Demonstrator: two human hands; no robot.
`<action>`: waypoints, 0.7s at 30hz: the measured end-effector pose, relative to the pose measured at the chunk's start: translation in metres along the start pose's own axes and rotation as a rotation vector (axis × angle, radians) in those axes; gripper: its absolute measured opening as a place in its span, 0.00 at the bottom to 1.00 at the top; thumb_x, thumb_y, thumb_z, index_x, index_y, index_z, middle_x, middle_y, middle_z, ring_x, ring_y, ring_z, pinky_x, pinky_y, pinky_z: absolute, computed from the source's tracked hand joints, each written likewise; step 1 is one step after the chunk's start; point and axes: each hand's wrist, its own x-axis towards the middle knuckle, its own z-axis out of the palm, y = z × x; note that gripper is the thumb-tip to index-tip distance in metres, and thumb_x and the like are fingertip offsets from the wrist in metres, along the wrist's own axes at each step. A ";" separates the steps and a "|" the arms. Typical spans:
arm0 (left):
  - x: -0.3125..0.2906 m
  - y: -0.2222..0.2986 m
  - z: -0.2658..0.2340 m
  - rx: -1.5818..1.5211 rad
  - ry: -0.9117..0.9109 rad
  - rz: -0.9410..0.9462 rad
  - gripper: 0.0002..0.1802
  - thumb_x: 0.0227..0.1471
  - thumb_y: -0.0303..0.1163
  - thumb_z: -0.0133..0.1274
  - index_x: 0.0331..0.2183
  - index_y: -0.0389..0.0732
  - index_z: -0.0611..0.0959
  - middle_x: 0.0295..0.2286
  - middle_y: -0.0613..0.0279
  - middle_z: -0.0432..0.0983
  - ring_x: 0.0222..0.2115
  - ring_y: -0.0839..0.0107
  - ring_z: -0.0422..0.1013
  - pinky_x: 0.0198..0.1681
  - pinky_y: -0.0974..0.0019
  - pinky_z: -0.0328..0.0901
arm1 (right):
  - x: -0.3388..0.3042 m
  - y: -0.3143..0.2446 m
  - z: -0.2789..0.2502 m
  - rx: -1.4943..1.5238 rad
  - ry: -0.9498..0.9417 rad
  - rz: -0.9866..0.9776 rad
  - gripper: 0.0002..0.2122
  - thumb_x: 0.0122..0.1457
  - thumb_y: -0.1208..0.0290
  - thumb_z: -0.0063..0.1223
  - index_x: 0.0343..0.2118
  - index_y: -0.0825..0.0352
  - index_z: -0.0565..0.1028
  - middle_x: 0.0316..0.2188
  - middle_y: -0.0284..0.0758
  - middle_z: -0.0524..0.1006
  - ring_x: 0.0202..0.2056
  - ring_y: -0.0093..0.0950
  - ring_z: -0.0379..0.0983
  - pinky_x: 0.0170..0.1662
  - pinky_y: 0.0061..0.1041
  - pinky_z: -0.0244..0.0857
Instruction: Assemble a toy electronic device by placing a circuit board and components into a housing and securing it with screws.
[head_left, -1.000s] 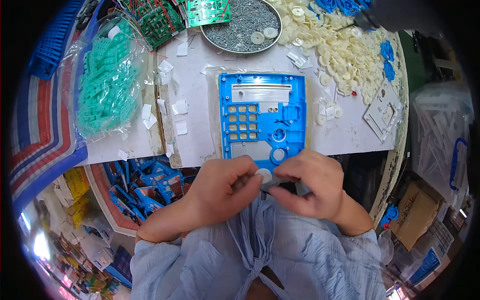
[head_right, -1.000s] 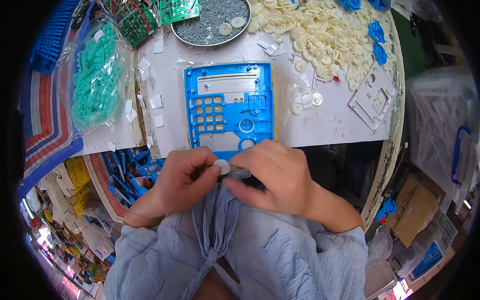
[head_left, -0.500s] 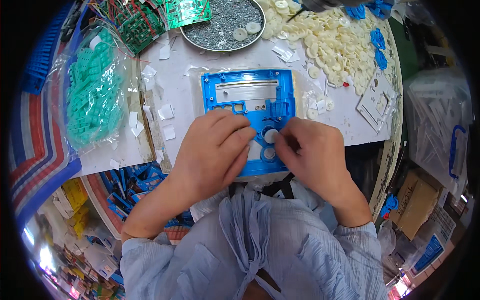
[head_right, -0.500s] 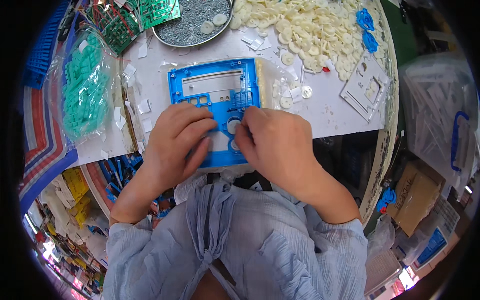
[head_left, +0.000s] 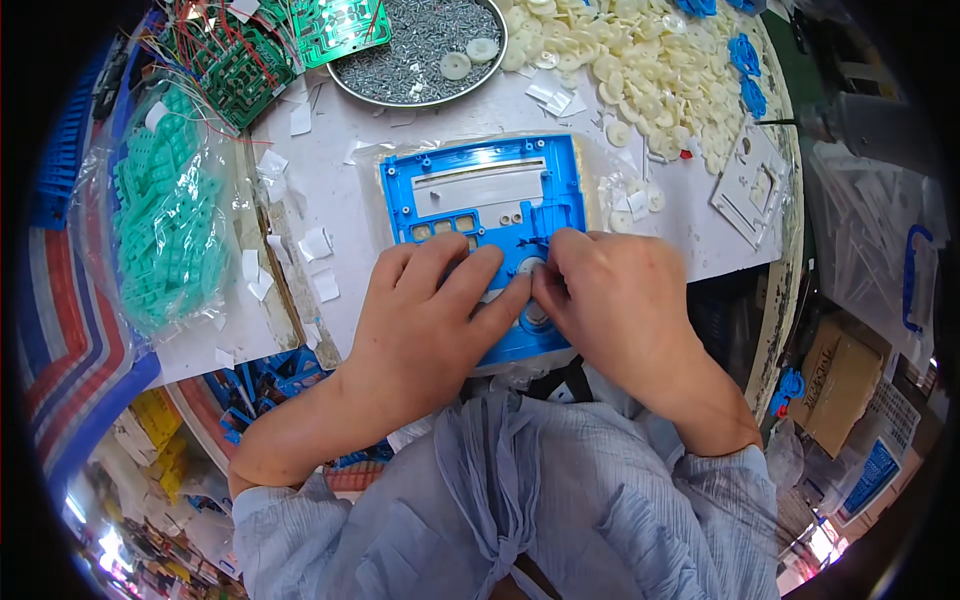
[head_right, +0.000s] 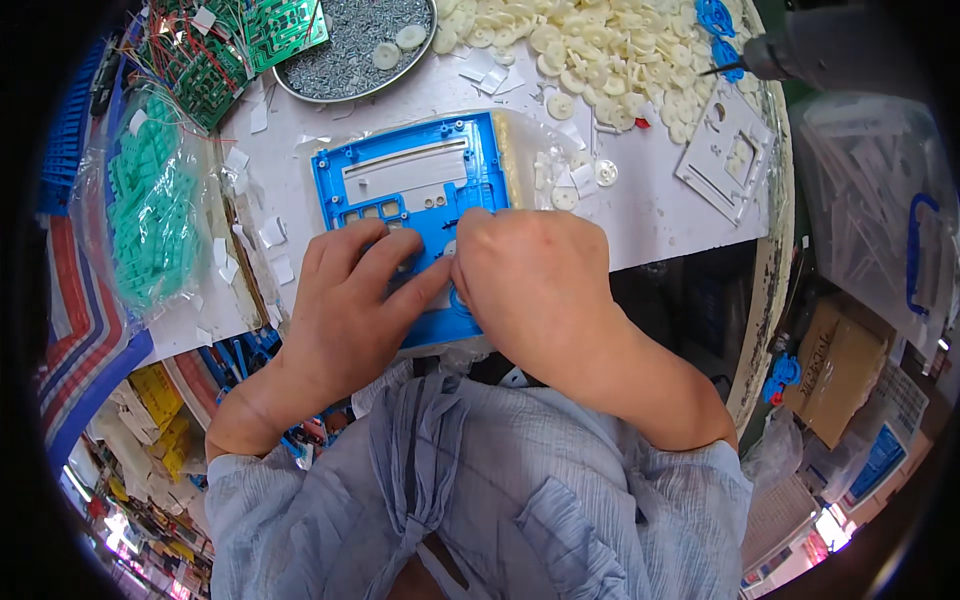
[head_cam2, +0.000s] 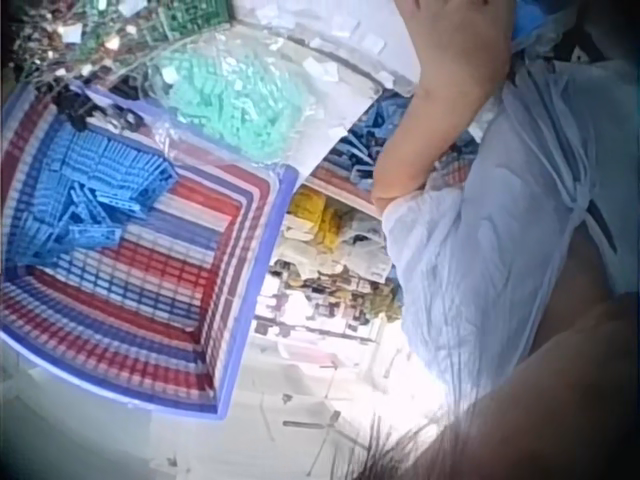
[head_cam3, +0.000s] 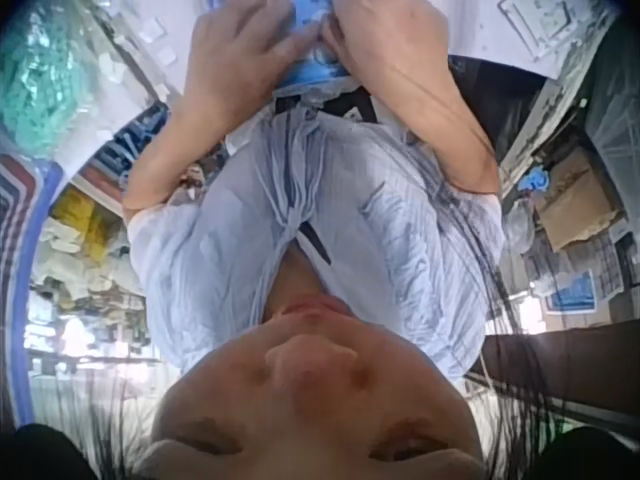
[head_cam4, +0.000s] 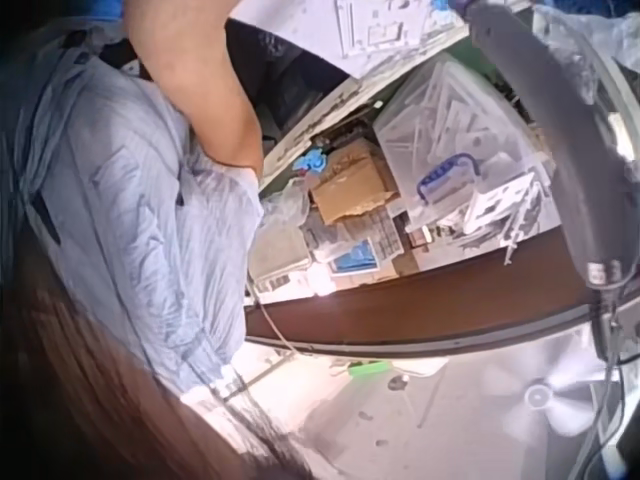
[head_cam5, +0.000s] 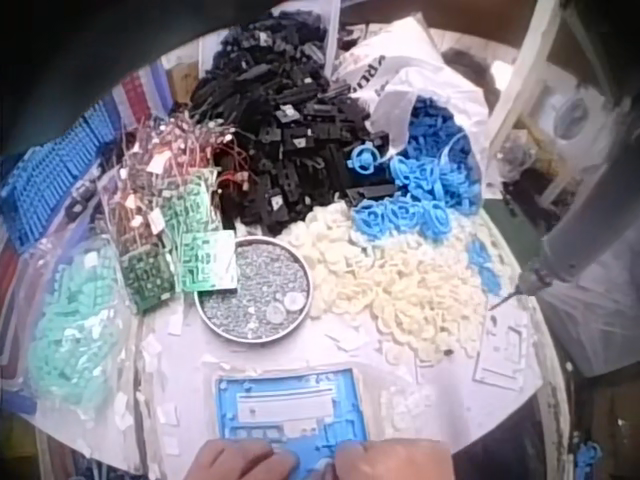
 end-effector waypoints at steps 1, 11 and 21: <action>0.001 0.001 -0.001 0.010 -0.016 -0.006 0.23 0.44 0.31 0.60 0.46 0.53 0.85 0.44 0.64 0.73 0.47 0.60 0.68 0.50 0.55 0.64 | 0.003 0.001 -0.002 -0.007 -0.016 -0.009 0.06 0.48 0.71 0.62 0.21 0.65 0.76 0.18 0.42 0.77 0.23 0.41 0.79 0.26 0.38 0.71; 0.001 -0.006 -0.001 0.035 -0.085 0.191 0.21 0.48 0.31 0.58 0.47 0.42 0.83 0.51 0.65 0.75 0.55 0.63 0.67 0.61 0.45 0.58 | 0.012 0.007 -0.007 -0.006 -0.091 -0.028 0.07 0.50 0.69 0.62 0.23 0.65 0.77 0.19 0.41 0.78 0.24 0.42 0.79 0.28 0.39 0.72; 0.018 -0.022 -0.006 0.141 -0.080 0.365 0.19 0.50 0.37 0.60 0.45 0.45 0.84 0.47 0.70 0.75 0.54 0.70 0.70 0.61 0.47 0.58 | -0.014 0.037 -0.045 0.429 0.126 0.182 0.11 0.57 0.68 0.63 0.23 0.68 0.75 0.13 0.36 0.71 0.14 0.28 0.70 0.21 0.28 0.60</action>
